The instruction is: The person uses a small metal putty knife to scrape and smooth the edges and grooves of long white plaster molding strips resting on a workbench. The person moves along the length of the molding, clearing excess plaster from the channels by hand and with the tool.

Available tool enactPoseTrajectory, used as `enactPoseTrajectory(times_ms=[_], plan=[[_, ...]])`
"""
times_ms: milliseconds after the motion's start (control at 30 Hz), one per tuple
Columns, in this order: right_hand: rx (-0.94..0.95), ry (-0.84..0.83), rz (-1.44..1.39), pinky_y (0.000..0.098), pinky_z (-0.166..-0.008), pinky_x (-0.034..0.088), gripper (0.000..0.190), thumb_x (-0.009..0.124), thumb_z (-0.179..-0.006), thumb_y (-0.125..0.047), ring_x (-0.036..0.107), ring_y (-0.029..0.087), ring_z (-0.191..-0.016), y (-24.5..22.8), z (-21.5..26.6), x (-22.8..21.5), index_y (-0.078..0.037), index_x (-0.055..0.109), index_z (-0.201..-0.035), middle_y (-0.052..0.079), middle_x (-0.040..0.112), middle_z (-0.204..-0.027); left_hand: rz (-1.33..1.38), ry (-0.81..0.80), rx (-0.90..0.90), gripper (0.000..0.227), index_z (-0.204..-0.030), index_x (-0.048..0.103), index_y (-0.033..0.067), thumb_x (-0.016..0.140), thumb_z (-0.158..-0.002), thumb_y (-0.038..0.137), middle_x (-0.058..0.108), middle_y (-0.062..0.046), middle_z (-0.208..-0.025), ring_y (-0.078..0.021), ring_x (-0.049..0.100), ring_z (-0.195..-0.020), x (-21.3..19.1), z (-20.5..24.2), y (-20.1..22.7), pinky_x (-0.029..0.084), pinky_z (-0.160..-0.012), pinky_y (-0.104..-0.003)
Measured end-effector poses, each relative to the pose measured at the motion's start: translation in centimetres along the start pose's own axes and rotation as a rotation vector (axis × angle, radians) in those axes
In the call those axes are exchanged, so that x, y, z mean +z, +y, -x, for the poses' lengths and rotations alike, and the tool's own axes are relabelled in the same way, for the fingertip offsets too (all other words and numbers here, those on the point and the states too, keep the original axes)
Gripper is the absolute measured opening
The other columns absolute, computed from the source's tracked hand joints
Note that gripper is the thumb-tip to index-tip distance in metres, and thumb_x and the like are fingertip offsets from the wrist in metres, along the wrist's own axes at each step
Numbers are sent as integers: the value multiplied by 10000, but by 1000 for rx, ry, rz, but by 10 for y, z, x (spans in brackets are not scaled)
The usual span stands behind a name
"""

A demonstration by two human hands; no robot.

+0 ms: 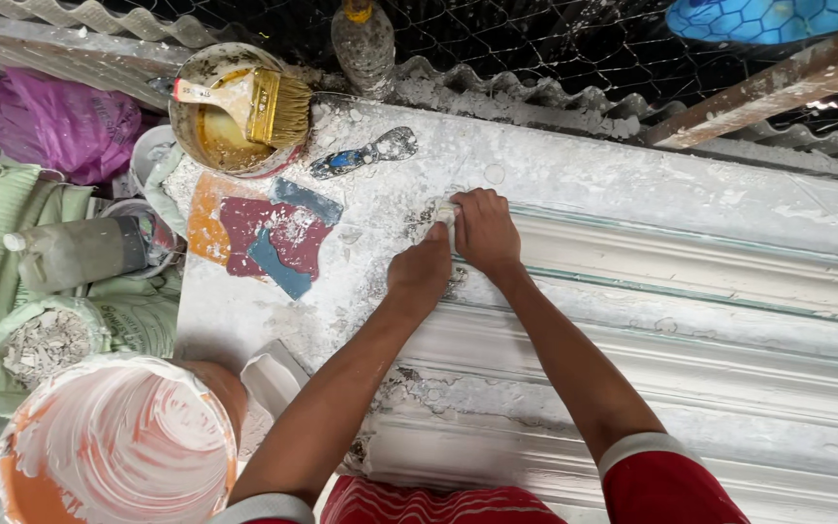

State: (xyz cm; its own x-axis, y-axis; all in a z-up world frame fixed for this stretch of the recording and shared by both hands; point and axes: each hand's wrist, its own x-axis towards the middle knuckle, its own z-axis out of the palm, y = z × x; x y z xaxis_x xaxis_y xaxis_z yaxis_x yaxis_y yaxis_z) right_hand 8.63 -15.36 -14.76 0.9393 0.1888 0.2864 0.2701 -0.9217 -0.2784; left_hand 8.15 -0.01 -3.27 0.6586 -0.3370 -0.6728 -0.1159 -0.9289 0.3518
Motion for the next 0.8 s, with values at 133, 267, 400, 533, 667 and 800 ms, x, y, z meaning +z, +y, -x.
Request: enactPoseTrajectory(times_ms=[133,267,400,533,667,800], plan=[[11,-53,-6,416,-872,428,207,418,-1066,-260,565,262,-1003,1,0,0,-179,547,-1207,33,529,-994,73,7,-43,367,-1382,382,-9,291,-1059,138,723,-233,-1111,-421,725,-1026,14,-35,-2,551,-840,-613],[37,-68,-12,387,-881,418,198,399,-1078,-249,552,242,-995,-4,-3,-9,-164,529,-1201,22,501,-991,-4,134,45,415,-1404,399,7,395,-1008,131,732,-208,-985,-393,743,-918,25,-64,-30,572,-774,-600],[28,10,-18,398,-863,443,154,522,-1031,-295,566,239,-971,-3,-5,-6,-167,565,-1103,21,506,-951,-31,101,92,527,-1498,228,36,381,-995,51,690,-263,-1122,-451,713,-1031,1,7,-45,560,-840,-605],[-4,24,-51,407,-838,450,153,576,-1004,-316,564,255,-966,4,0,1,-164,596,-1005,24,500,-933,-54,115,100,526,-1506,218,15,375,-1004,29,695,-252,-1088,-413,725,-1013,24,16,-42,572,-849,-563],[22,42,-93,398,-819,455,156,595,-1008,-298,577,242,-960,5,-4,-3,-163,592,-931,19,532,-926,-167,156,154,452,-1440,265,13,370,-1001,9,690,-210,-1026,-390,738,-947,32,10,-37,589,-795,-544],[23,6,-16,402,-817,447,201,529,-1051,-320,565,254,-967,1,-3,-2,-158,553,-935,22,519,-936,-230,173,196,365,-1360,338,19,376,-998,5,701,-199,-947,-370,747,-871,30,-6,-40,598,-744,-527]])
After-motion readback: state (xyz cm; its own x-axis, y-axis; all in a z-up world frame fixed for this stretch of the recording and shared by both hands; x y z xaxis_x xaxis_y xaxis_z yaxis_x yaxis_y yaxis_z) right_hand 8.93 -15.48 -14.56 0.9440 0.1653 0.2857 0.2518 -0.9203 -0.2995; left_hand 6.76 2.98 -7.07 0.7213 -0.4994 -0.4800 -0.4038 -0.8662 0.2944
